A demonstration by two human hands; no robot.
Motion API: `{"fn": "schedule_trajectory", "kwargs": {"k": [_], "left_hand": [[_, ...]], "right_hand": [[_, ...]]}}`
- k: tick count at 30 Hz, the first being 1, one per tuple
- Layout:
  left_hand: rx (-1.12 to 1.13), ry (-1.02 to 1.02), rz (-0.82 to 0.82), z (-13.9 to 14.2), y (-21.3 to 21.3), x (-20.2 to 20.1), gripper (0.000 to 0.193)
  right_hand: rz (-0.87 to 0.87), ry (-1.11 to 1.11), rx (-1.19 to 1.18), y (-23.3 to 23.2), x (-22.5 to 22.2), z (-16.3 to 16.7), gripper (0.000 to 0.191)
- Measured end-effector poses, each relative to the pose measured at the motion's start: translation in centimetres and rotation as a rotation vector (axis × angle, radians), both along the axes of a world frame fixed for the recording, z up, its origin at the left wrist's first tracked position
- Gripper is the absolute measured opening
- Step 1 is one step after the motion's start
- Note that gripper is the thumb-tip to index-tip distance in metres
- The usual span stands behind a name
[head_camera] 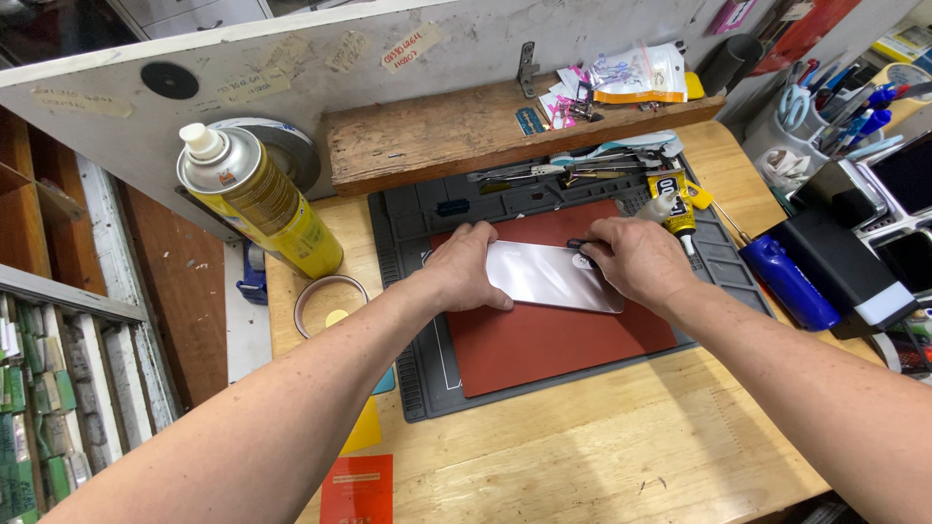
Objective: The person applies adhesive from a small bottle to the back of a white smartphone and spreads it with a black card-like tool. The person repeatedly rubs the adhesive across the back surface, including around the camera module, and repositions the phone on a red mat during the process.
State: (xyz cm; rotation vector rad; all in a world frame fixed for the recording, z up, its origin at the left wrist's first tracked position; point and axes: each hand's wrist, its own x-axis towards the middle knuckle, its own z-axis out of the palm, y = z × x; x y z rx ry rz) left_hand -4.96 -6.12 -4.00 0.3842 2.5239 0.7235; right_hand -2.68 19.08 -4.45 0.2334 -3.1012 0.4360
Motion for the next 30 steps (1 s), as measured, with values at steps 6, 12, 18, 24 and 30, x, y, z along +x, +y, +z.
{"fn": "schedule_trajectory", "kwargs": {"k": [6,12,18,24,30], "left_hand": [[-0.004,0.014,0.007,0.3,0.2,0.2,0.101],[0.006,0.016,0.012,0.4,0.3,0.2,0.1],[0.021,0.022,0.01,0.5,0.3,0.4,0.105],[0.035,0.008,-0.008,0.3,-0.1,0.5,0.108],[0.006,0.016,-0.017,0.2,0.4,0.3,0.103]], "right_hand": [[0.059,0.064,-0.014,0.4,-0.3,-1.0,0.021],[0.078,0.067,-0.04,0.0,-0.3,-1.1,0.02],[0.072,0.063,-0.078,-0.2,0.0,-0.7,0.022],[-0.271,0.315,-0.039,2.2,3.3,-0.1,0.035],[-0.527,0.147,-0.289,5.7,0.1,-0.2,0.075]]}}
